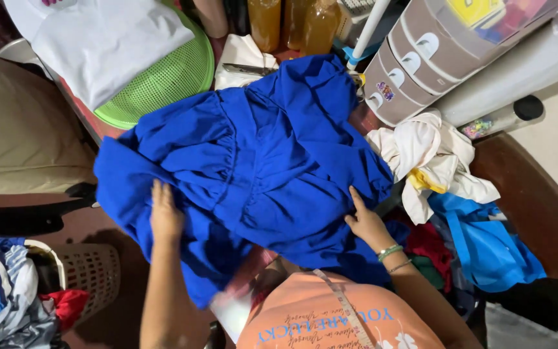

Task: The person measures a blue dress with a tape measure, then folds and smooths the fabric on their lap. They use scissors to cut the hem of the dress, trimming the fabric to a desired length.

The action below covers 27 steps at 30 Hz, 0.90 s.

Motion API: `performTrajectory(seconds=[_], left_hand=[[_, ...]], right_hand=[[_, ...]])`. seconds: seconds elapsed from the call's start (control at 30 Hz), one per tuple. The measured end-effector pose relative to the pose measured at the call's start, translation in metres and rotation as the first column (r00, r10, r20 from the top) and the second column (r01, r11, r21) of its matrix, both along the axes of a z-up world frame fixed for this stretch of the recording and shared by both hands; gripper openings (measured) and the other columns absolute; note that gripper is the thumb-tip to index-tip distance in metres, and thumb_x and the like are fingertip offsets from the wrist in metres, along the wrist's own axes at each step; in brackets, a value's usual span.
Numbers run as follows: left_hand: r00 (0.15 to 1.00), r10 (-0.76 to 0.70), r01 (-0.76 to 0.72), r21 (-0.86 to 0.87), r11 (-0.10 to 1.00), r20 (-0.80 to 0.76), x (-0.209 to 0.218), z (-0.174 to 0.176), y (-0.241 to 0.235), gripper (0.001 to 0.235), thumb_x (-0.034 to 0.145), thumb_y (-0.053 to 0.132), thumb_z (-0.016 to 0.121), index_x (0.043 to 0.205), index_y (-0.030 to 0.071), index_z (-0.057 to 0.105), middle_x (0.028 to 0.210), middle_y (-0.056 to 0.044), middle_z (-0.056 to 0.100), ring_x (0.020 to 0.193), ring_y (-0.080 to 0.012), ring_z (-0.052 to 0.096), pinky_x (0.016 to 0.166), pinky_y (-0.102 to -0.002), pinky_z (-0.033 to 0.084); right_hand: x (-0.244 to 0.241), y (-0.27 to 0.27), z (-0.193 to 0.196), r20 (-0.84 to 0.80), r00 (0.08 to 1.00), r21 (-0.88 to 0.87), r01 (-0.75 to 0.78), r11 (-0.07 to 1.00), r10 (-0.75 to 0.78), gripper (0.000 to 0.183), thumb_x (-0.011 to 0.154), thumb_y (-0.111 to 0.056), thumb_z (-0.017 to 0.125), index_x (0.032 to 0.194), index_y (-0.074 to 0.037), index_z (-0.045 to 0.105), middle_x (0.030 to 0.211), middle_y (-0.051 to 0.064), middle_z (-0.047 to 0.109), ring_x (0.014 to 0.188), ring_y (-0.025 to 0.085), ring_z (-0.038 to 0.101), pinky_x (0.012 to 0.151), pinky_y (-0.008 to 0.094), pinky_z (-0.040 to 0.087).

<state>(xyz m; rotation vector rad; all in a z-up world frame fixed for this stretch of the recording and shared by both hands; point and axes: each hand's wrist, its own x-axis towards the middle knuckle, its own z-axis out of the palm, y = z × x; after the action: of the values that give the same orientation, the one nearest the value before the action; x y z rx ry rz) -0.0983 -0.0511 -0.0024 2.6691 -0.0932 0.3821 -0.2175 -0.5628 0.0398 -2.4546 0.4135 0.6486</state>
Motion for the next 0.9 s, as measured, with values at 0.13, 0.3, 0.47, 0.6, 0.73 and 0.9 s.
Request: performTrajectory(seconds=[0.13,0.3,0.47,0.6,0.73,0.9], left_hand=[[0.998,0.055,-0.056,0.029,0.998,0.033,0.028,0.027,0.018,0.081,0.077,-0.017,0.056,0.155,0.001,0.046,0.168,-0.017,0.028,0.141,-0.043,0.044,0.113,-0.047,0.046],[0.976,0.121,-0.113,-0.052,0.992,0.182,0.007,0.05,-0.008,0.098,0.067,0.017,0.09,0.156,0.008,0.05,0.165,-0.031,0.023,0.148,-0.0581,0.023,0.122,-0.062,0.021],[0.898,0.427,-0.405,-0.181,0.896,0.107,-0.055,0.032,-0.034,0.124,0.064,0.048,0.095,0.162,0.005,0.032,0.151,-0.052,0.018,0.139,-0.0691,0.029,0.119,-0.07,0.019],[0.857,0.495,-0.514,-0.163,0.842,-0.146,-0.072,-0.059,0.008,0.122,0.063,0.063,0.089,0.163,0.015,0.037,0.125,-0.046,0.053,0.116,-0.0615,0.058,0.102,-0.064,0.045],[0.789,0.606,-0.614,-0.169,0.771,-0.103,-0.064,-0.045,0.058,0.032,0.086,0.014,0.072,0.116,0.024,0.077,0.098,-0.008,0.076,0.096,-0.0307,0.074,0.088,-0.043,0.058],[0.737,0.572,-0.428,-0.407,0.807,0.359,0.001,0.082,0.066,0.018,0.086,-0.006,0.076,0.099,0.007,0.076,0.087,-0.015,0.071,0.085,-0.0354,0.071,0.084,-0.042,0.055]], right_hand=[[0.012,0.003,-0.016,-0.012,0.988,0.182,0.153,0.971,-0.153,0.085,0.094,-0.024,0.065,0.161,-0.049,0.021,0.092,0.009,0.077,0.065,0.024,0.076,0.068,0.032,0.064],[0.021,0.004,-0.042,0.151,0.987,0.111,0.035,0.993,-0.052,0.057,0.087,-0.014,0.065,0.14,-0.034,0.06,0.125,0.015,0.072,0.118,0.037,0.067,0.102,0.047,0.054],[0.046,-0.044,-0.072,0.371,0.906,0.05,0.202,0.978,-0.206,0.029,0.09,-0.014,0.065,0.11,-0.033,0.074,0.087,0.002,0.076,0.096,0.024,0.073,0.091,0.038,0.056],[0.064,-0.047,-0.018,0.511,0.796,0.135,0.299,0.945,-0.325,0.015,0.096,-0.012,0.065,0.107,-0.019,0.073,0.089,0.011,0.076,0.09,0.027,0.072,0.086,0.04,0.055],[0.064,-0.054,-0.032,0.532,0.821,0.023,0.23,0.973,-0.207,0.015,0.095,-0.014,0.069,0.109,-0.018,0.072,0.092,0.011,0.076,0.099,0.032,0.071,0.09,0.043,0.055],[0.051,-0.05,-0.057,0.326,0.925,0.029,0.197,0.98,-0.196,0.044,0.088,-0.023,0.076,0.131,-0.018,0.068,0.115,0.014,0.07,0.112,0.03,0.071,0.097,0.044,0.057]])
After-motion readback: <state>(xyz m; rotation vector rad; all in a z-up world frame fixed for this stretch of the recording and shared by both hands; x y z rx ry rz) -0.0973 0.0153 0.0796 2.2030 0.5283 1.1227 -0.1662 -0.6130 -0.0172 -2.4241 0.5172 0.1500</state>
